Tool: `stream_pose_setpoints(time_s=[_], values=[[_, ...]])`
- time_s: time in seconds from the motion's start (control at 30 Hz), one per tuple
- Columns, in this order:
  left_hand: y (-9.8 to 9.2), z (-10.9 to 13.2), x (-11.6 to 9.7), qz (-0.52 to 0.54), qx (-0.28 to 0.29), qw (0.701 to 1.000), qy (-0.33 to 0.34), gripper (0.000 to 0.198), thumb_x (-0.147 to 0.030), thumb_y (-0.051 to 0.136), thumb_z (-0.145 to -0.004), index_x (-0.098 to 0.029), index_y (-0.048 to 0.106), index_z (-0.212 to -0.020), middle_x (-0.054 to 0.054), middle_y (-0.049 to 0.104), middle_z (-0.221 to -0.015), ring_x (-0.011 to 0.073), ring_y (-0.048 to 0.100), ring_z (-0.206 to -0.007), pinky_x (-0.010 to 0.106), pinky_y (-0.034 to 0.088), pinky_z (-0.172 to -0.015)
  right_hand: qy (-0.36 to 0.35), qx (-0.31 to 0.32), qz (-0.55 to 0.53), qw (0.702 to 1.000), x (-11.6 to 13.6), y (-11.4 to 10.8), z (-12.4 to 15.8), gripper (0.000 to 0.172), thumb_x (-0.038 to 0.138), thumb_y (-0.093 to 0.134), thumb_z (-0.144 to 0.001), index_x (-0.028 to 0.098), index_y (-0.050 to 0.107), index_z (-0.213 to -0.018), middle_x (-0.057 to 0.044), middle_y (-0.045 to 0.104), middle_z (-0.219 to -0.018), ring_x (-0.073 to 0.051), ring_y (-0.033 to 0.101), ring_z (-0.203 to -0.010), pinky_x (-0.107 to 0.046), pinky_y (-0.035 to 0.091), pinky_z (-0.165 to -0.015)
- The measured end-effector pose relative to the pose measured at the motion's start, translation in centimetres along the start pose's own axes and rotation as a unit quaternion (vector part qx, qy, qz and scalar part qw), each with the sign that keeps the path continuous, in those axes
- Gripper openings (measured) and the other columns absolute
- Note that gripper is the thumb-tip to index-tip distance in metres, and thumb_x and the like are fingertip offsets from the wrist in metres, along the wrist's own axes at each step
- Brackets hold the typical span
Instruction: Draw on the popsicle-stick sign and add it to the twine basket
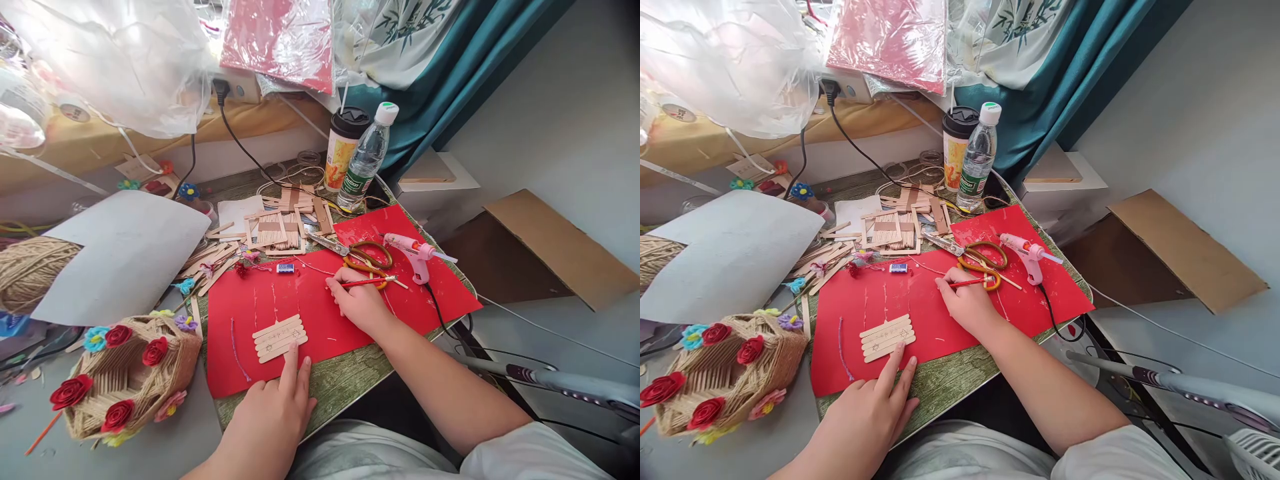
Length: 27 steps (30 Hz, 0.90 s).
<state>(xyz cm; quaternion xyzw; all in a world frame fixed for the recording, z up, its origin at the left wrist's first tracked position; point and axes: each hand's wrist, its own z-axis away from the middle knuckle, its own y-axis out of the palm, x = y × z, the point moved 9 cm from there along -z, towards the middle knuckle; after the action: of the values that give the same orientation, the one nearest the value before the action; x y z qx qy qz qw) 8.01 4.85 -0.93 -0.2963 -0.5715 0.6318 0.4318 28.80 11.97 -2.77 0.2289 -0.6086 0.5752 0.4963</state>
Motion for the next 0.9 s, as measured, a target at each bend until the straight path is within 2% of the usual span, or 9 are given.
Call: stream_pose_setpoints(time_s=[0.2,0.7,0.8,0.9], values=[[0.04,0.07,-0.09,-0.003,-0.002,1.0,0.0,0.048,-0.042,0.048,-0.097,-0.027,0.063,-0.14,0.02,0.056,-0.149,0.0158,0.065,-0.052,0.036,0.058,-0.054,-0.009,0.002,0.02,1.0,0.13,-0.09,-0.1,0.031,0.046,0.051,-0.1,0.024,0.056,-0.079,0.002,0.061,-0.065,-0.014,0.054,-0.051,-0.027,0.043,-0.054],[-0.21,0.15,0.01,0.009,0.004,1.0,-0.001,0.047,-0.041,0.051,-0.097,-0.027,0.062,-0.14,0.02,0.056,-0.149,0.017,0.068,-0.056,0.037,0.059,-0.056,0.007,0.001,0.001,1.0,0.07,0.0,0.02,0.032,0.05,0.052,-0.098,0.025,0.055,-0.078,0.002,0.061,-0.064,-0.014,0.054,-0.047,-0.027,0.043,-0.048],[-0.26,0.11,-0.08,0.011,0.004,1.0,0.005,0.048,-0.041,0.05,-0.098,-0.025,0.062,-0.141,0.021,0.055,-0.15,0.0179,0.07,-0.06,0.036,0.059,-0.057,0.022,-0.022,-0.012,0.999,-0.29,-0.15,0.17,0.032,0.051,0.051,-0.099,0.025,0.054,-0.081,0.004,0.06,-0.062,-0.014,0.055,-0.042,-0.027,0.044,-0.047],[-0.29,0.06,-0.08,0.005,0.009,1.0,0.008,0.049,-0.042,0.048,-0.098,-0.026,0.061,-0.142,0.021,0.054,-0.151,0.0163,0.067,-0.056,0.036,0.058,-0.055,0.027,-0.044,-0.025,0.998,-0.51,-0.29,0.33,0.032,0.052,0.051,-0.099,0.025,0.053,-0.082,0.005,0.06,-0.061,-0.014,0.057,-0.04,-0.027,0.044,-0.045]])
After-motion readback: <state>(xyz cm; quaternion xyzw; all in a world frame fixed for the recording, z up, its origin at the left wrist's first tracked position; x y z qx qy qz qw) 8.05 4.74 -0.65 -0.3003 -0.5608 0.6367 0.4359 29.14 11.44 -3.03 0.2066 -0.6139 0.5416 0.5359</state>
